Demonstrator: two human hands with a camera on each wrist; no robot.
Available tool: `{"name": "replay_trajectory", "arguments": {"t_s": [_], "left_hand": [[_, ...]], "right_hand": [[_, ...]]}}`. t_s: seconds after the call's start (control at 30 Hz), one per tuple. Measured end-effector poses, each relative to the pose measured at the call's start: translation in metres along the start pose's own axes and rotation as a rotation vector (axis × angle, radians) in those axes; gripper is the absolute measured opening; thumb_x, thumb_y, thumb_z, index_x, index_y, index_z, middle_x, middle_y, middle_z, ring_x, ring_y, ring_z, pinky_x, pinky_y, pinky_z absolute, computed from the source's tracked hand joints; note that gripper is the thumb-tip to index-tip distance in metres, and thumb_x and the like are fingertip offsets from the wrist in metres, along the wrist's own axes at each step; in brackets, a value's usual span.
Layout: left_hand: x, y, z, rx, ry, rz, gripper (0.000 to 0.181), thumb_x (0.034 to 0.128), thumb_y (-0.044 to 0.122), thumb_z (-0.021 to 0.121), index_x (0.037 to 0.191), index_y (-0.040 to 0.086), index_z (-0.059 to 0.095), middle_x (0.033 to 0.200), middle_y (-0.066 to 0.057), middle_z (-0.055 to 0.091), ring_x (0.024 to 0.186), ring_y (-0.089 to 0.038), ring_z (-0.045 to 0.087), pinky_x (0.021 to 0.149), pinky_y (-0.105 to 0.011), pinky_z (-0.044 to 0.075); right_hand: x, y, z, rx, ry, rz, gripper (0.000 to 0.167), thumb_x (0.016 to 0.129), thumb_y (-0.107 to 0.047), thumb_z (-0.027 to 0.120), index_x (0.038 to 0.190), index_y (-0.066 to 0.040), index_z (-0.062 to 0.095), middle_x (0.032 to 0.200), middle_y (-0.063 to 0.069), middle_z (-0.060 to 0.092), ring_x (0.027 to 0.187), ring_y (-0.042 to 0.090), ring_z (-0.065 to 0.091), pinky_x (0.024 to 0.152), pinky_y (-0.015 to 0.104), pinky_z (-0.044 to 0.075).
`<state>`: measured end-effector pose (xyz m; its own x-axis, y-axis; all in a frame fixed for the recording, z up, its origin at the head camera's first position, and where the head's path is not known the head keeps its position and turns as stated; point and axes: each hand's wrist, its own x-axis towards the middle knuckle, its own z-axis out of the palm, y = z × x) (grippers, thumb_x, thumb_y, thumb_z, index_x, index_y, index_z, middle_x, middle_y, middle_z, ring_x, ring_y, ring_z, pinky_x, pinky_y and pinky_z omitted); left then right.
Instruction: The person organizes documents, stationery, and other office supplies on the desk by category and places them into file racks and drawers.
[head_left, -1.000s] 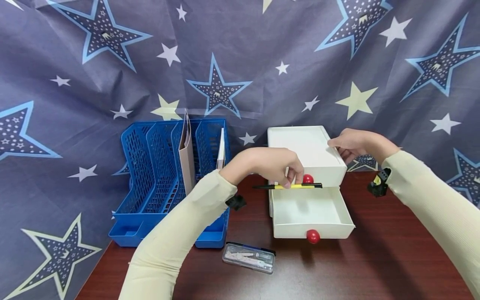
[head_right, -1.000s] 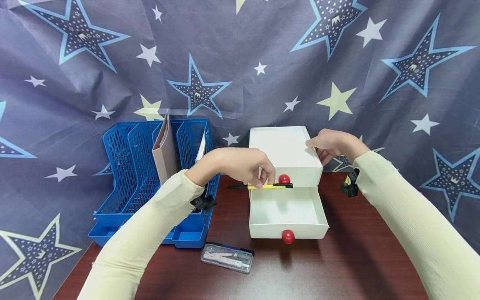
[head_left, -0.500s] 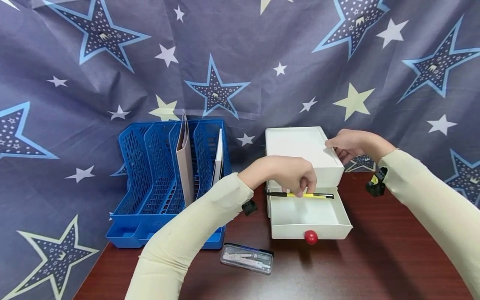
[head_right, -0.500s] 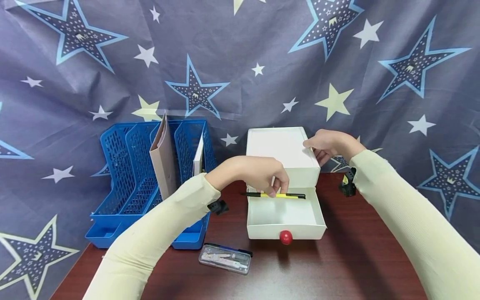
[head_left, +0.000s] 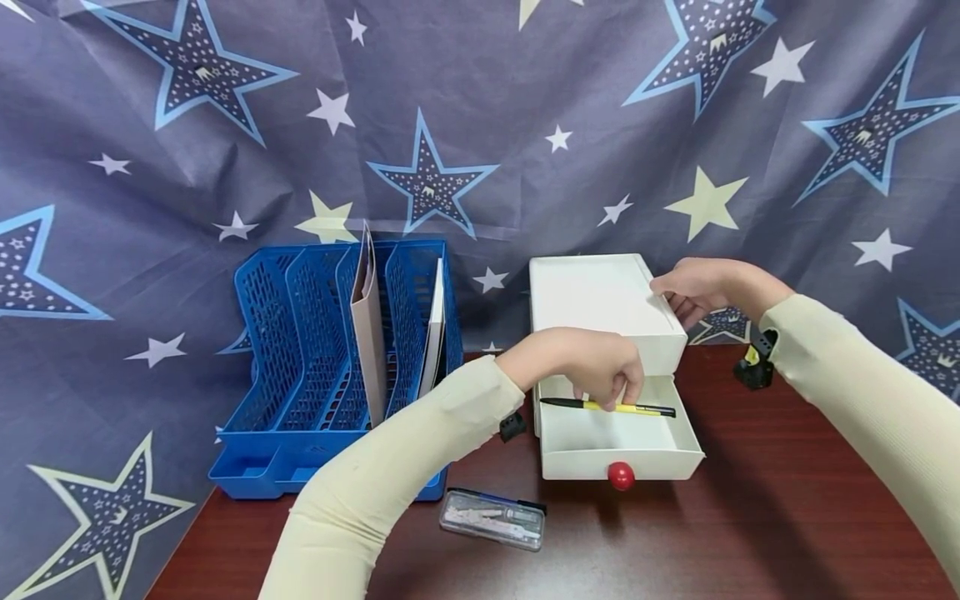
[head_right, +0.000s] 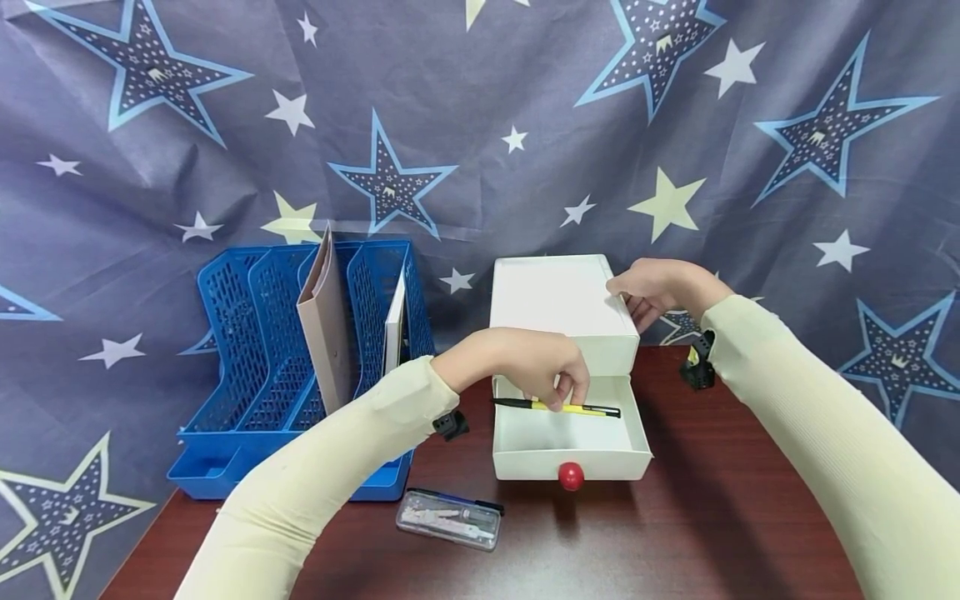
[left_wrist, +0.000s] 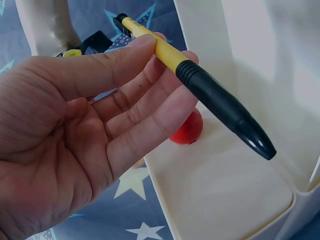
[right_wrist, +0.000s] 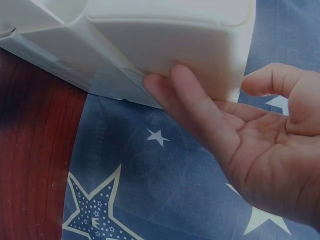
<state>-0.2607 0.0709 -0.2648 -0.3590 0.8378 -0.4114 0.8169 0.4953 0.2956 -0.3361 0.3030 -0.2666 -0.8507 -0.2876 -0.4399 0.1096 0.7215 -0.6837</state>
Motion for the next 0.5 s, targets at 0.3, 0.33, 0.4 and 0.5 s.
{"name": "replay_trajectory", "arguments": {"t_s": [0.3,0.33,0.4,0.5], "left_hand": [[0.010,0.007,0.003,0.040,-0.035,-0.016,0.016,0.0952,0.003,0.065,0.108,0.010,0.072,0.073,0.003,0.054,0.068,-0.011,0.061,0.070,-0.031,0.061],[0.011,0.008,0.003,0.052,-0.036,-0.019,0.015,0.0952,0.004,0.065,0.107,0.010,0.072,0.075,0.004,0.053,0.068,-0.010,0.061,0.070,-0.031,0.061],[0.014,0.009,0.004,0.070,-0.039,-0.029,0.015,0.0953,0.004,0.065,0.106,0.012,0.072,0.078,0.003,0.054,0.069,-0.010,0.062,0.069,-0.030,0.061],[0.017,0.011,0.006,0.084,-0.050,-0.048,0.015,0.0959,0.006,0.065,0.105,0.014,0.073,0.083,0.002,0.057,0.072,-0.010,0.063,0.069,-0.029,0.061]], "right_hand": [[0.001,0.000,-0.003,0.019,-0.030,-0.001,0.060,0.103,-0.028,0.040,0.134,0.023,0.042,0.099,0.011,0.072,0.087,0.016,0.072,0.082,0.038,0.061],[0.001,0.000,-0.003,0.021,-0.032,0.001,0.060,0.103,-0.029,0.040,0.134,0.022,0.042,0.099,0.011,0.072,0.087,0.016,0.072,0.082,0.038,0.061],[0.001,-0.001,-0.002,0.024,-0.037,0.004,0.060,0.103,-0.029,0.039,0.134,0.022,0.042,0.099,0.010,0.072,0.087,0.016,0.072,0.083,0.038,0.061],[0.002,-0.001,-0.002,0.033,-0.049,0.017,0.059,0.102,-0.029,0.039,0.134,0.021,0.042,0.097,0.009,0.072,0.087,0.016,0.072,0.083,0.037,0.061]]}}
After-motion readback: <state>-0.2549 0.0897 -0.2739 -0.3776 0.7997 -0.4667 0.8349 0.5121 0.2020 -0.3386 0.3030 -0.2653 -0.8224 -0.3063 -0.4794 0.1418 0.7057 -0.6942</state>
